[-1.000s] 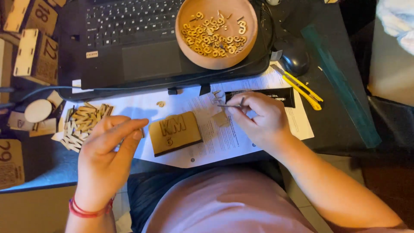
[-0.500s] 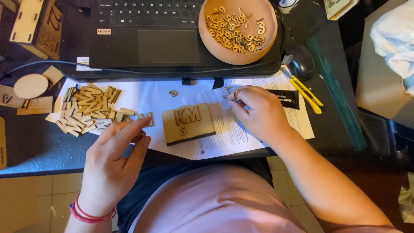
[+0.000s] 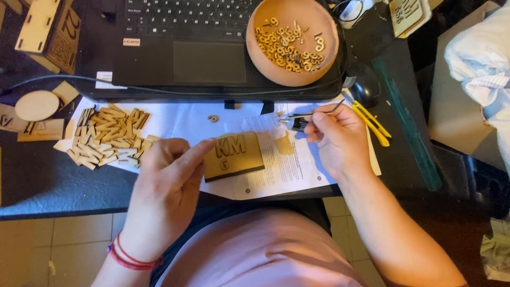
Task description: The person assembles a wooden puzzle by applying glue to small wooden letters and numbers using a toothpick. They carefully place the letters 'K', 'M', and the numbers '6', '5', '6' onto a wooden base, pressing them into place.
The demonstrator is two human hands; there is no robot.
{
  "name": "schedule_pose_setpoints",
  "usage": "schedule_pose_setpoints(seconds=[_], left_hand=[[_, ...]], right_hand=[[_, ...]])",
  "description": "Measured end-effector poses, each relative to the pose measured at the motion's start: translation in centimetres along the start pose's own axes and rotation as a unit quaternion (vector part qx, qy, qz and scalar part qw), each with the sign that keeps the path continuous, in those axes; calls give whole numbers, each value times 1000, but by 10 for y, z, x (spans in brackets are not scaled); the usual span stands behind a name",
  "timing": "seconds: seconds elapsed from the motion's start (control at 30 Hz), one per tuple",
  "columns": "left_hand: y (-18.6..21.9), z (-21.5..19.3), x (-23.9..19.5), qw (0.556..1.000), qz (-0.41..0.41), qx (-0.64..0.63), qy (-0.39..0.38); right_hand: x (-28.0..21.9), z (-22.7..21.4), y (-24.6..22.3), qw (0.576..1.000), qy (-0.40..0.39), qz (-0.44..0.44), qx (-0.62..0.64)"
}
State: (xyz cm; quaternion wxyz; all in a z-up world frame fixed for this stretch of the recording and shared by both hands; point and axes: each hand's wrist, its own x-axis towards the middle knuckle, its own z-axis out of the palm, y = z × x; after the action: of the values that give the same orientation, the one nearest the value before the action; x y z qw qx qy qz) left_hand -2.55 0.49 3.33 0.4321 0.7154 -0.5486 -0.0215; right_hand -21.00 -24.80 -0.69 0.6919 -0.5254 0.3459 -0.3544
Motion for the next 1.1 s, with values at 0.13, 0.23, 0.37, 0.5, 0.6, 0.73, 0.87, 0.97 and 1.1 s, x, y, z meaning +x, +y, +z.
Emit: schedule_pose_setpoints(seconds=[0.13, 0.23, 0.37, 0.5, 0.6, 0.73, 0.87, 0.97, 1.1], left_hand=[[12, 15, 15, 999, -28, -32, -32], [18, 25, 25, 998, -27, -51, -38], [23, 35, 35, 995, -16, -93, -25], [27, 42, 41, 972, -160, -164, -47], [26, 51, 42, 972, -131, -196, 0], [29, 53, 44, 973, -122, -193, 27], [36, 63, 41, 872, -196, -445, 46], [43, 67, 38, 777, -177, -602, 48], [51, 70, 35, 742, -144, -653, 44]], right_hand=[[2, -4, -8, 990, 19, 55, 125], [3, -8, -8, 983, 16, 72, 171], [2, -7, -13, 975, 24, 99, 199], [2, -2, -29, 970, 0, 89, 226], [2, -3, -43, 965, -19, 67, 252], [-9, 1, -75, 964, -57, 38, 256], [-38, 10, -97, 970, -123, -131, 164], [-66, 24, -106, 950, -141, -277, 1], [-88, 23, -107, 897, -106, -368, -222]])
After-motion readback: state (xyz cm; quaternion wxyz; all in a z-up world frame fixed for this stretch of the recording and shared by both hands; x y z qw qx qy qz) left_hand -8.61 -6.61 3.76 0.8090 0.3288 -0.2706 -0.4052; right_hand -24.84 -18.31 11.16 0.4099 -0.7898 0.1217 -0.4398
